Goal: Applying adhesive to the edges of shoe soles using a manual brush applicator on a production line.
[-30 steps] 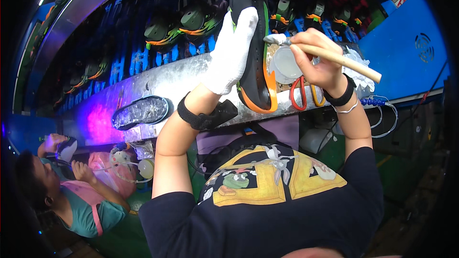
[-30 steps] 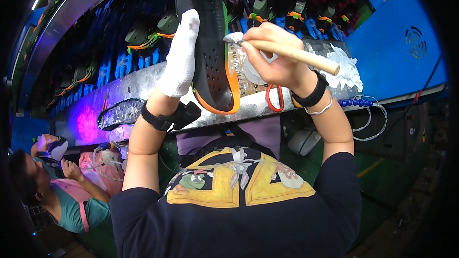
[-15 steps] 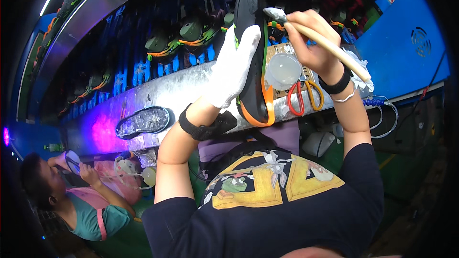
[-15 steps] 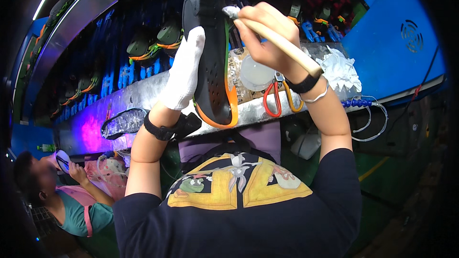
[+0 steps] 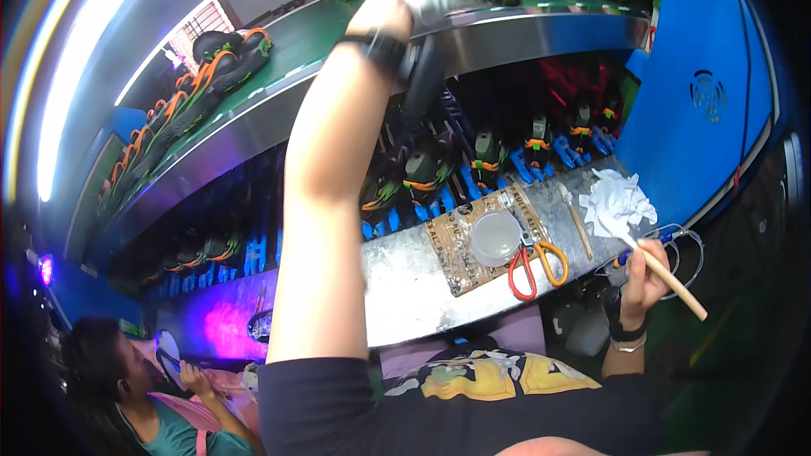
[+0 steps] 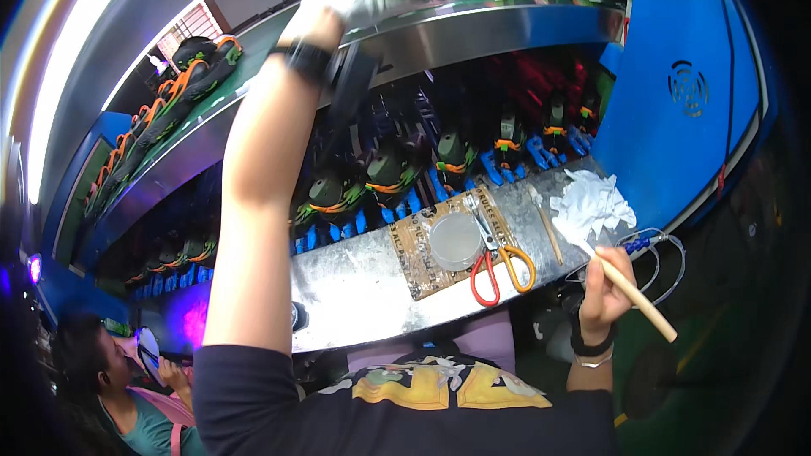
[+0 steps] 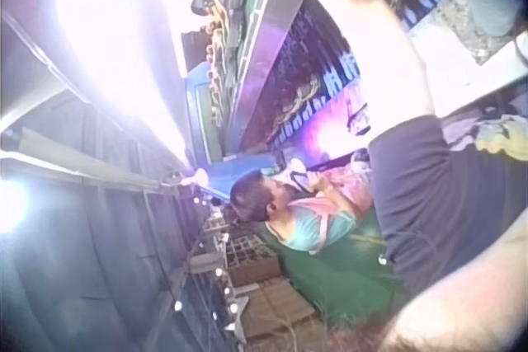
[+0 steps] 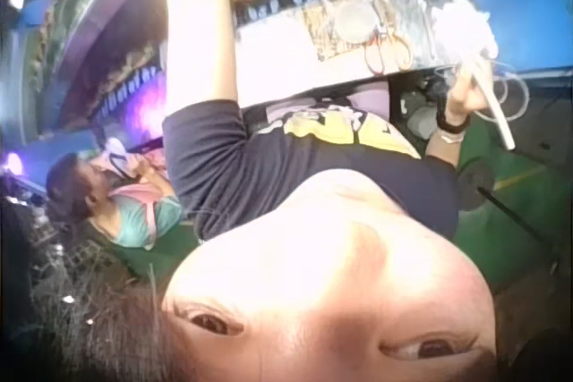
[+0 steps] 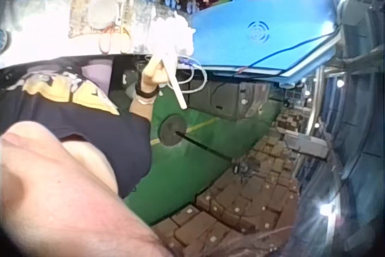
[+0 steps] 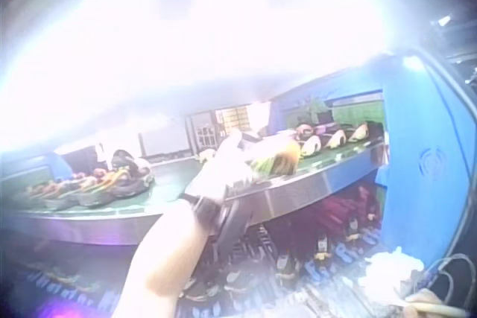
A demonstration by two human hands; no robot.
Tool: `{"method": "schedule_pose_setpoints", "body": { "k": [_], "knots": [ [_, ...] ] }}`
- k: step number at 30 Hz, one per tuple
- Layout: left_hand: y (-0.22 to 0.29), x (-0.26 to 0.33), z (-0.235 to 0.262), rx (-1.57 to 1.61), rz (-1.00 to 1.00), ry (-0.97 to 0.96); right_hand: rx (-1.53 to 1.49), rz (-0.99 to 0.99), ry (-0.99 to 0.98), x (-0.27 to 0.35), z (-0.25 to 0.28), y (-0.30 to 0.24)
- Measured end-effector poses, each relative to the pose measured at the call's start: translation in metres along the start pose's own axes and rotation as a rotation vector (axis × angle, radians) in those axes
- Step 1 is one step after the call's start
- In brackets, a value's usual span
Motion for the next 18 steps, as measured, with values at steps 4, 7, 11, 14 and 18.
{"method": "schedule_pose_setpoints", "body": {
  "k": [4, 7, 11, 14, 18],
  "knots": [
    [0.006, -0.048, 0.069, -1.013, -0.075, 0.133, 0.109, 0.105, 0.012, 0.024, 0.009, -0.011],
    [0.000, -0.042, 0.134, -1.071, -0.031, 0.057, 0.099, -0.025, 0.031, 0.024, 0.013, -0.002],
    [-0.016, 0.012, 0.223, -1.475, 0.244, 0.332, 0.041, -0.104, -0.035, 0.020, 0.005, 0.013],
    [-0.035, 0.054, 0.258, -1.465, 0.397, 0.151, -0.003, -0.100, -0.070, 0.011, -0.011, 0.015],
    [-0.037, 0.076, 0.262, -1.501, 0.291, 0.143, -0.042, -0.041, -0.180, 0.004, -0.033, 0.007]
  ]
}}
Point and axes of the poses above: each hand's wrist, its own x-axis away from the middle knuckle, its own z-axis out of the back of the hand, y = z × x, the point moved 1 cm from there along -x, towards the middle knuckle, and after that the axes turned 1 degree about z, right-handed, at the moved point
